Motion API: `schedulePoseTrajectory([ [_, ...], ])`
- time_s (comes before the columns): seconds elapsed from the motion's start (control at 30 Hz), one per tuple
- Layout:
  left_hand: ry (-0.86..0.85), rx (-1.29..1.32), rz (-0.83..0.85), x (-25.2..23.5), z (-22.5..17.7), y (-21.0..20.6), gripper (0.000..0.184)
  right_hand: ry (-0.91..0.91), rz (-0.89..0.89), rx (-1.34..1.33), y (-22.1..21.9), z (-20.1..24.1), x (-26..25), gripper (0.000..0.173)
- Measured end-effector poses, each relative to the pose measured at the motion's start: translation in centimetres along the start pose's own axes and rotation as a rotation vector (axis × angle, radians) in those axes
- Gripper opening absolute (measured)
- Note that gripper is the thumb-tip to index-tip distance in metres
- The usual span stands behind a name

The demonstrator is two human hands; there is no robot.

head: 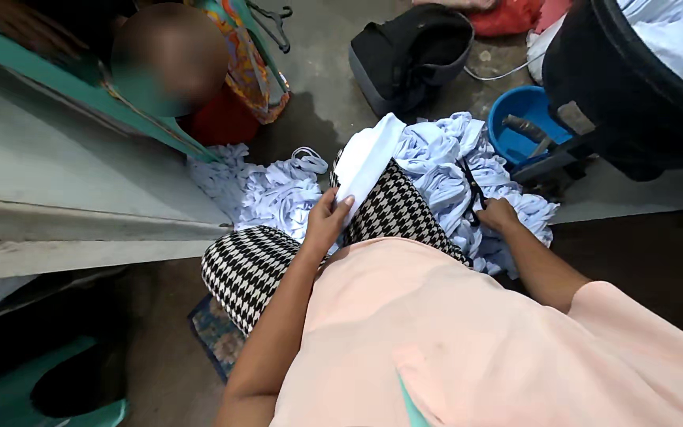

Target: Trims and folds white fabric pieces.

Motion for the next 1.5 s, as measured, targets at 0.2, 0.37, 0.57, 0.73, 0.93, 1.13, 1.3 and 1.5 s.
schedulePoseTrajectory([
  [0.2,0.016,-0.036,0.004,0.5,0.2,0.2,0.029,-0.115,-0.024,0.019,-0.6,0.8,1.3,0.081],
  [0.37,0.01,-0.041,0.001,0.4,0.4,0.5,0.029,-0.039,0.069,-0.212,2.3,-0.2,0.9,0.066],
  [0.57,0.024,-0.079,0.012,0.2,-0.2,0.5,0.029,0.189,0.243,-0.845,4.6,2.4,4.0,0.042],
  [0.73,0.023,-0.033,0.025,0.2,-0.7,0.4,0.028,0.857,0.245,-0.5,7.0,10.3,8.2,0.022],
  [0.93,-0.021,0.119,-0.005,0.5,-1.7,0.3,0.026,0.883,0.872,0.018,1.4,16.2,16.6,0.09],
  [1.13,0.009,0.22,-0.005,0.4,-2.5,-0.3,0.025,0.659,1.035,0.175,-1.0,13.8,19.1,0.089],
  [1.3,0.023,0.269,-0.024,0.3,-2.7,-0.4,0.023,0.684,0.99,0.086,-2.5,16.2,19.3,0.083],
  [1.5,0.034,0.239,-0.088,0.5,-2.5,0.4,0.022,0.623,1.006,0.102,-2.4,16.3,19.1,0.071],
])
Point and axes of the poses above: each hand's wrist, its own x-axis away from the middle knuckle, its own y-axis out of the back of the hand, z = x × y, the point moved 7 cm from there along -x, towards the middle knuckle, and after that the axes turned 14 degrees about z, right-handed, at the moved point
